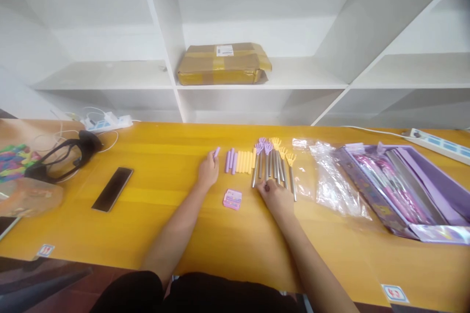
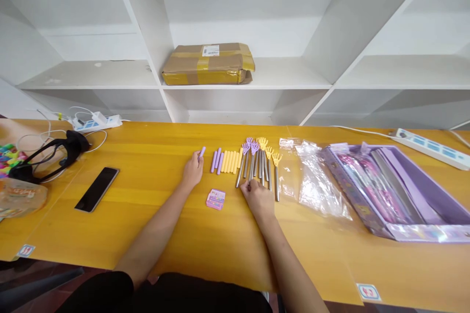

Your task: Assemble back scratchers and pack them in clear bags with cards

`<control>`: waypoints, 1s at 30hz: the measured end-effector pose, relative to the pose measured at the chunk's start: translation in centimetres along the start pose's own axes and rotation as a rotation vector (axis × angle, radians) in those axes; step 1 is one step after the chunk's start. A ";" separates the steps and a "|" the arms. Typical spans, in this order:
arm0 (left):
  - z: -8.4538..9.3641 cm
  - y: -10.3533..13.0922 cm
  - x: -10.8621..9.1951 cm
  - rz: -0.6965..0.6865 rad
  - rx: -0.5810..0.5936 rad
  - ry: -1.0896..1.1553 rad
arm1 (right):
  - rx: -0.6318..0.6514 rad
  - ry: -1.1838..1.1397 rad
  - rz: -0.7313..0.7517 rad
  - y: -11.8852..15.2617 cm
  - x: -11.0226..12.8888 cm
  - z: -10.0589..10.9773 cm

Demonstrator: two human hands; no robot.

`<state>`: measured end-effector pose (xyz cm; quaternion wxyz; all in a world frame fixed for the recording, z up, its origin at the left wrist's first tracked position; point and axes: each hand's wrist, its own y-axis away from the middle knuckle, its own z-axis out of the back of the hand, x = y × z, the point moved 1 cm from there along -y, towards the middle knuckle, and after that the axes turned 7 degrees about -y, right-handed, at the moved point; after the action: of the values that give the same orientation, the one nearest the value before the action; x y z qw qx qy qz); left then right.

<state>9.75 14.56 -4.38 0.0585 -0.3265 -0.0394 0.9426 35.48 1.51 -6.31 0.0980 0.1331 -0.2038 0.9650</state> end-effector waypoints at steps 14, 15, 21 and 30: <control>1.1 4.1 -3.5 -0.169 -0.179 0.526 | -0.413 -0.284 -0.076 4.0 0.7 5.0; 0.9 5.6 -4.3 -0.184 -0.143 0.546 | -0.447 -0.315 -0.081 5.0 1.2 5.7; 0.1 14.3 -8.6 0.083 0.435 1.124 | -0.450 -0.551 0.262 11.1 5.0 8.4; 2.2 17.1 -7.9 0.122 0.786 1.005 | -0.062 -0.829 0.475 11.9 5.8 7.1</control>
<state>13.11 -3.52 0.23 0.1313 -0.6844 0.3600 0.6203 28.67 -11.43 -2.70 -0.2110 0.4535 -0.2792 0.8197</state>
